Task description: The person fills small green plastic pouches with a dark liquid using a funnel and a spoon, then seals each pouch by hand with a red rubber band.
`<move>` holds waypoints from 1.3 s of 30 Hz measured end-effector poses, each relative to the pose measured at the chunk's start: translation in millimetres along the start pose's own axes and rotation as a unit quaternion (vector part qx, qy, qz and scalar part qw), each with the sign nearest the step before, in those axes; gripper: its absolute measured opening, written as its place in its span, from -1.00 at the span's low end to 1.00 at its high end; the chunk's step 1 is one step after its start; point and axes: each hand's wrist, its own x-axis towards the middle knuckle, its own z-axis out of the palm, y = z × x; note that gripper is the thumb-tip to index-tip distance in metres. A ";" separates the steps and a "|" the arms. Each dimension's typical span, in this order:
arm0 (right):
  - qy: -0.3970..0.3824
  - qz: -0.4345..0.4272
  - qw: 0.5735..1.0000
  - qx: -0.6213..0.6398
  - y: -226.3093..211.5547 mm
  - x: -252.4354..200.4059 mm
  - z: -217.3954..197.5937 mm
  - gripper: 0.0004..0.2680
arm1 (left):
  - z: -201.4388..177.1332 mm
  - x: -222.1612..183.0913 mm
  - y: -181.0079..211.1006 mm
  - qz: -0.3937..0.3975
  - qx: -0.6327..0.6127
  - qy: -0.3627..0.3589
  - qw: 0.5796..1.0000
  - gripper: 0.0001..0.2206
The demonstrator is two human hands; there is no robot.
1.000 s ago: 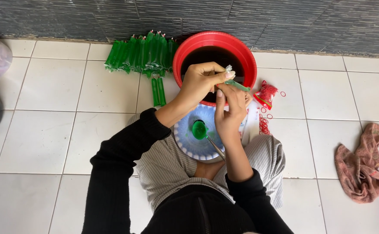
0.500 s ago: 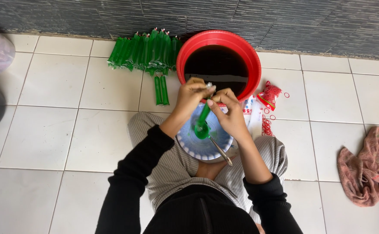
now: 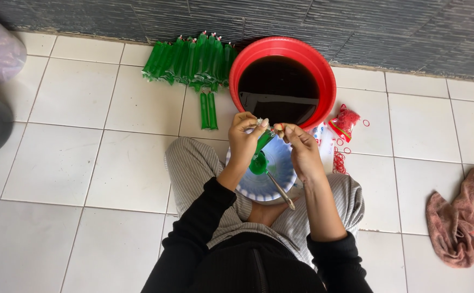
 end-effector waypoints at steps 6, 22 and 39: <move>0.080 0.050 0.994 0.050 36.3 -0.6 -6.3 -0.80 | -0.9 -12.7 9.2 0.001 0.021 -0.007 1.000 -0.72; 0.051 0.019 0.999 -0.003 22.8 2.0 13.6 -0.85 | -18.3 11.9 70.7 0.307 0.344 -0.148 0.875 -0.87; 0.005 -0.226 0.840 -0.494 -16.1 -6.1 -1.2 -0.93 | -31.2 -16.5 51.8 0.219 0.158 -0.178 0.946 -0.92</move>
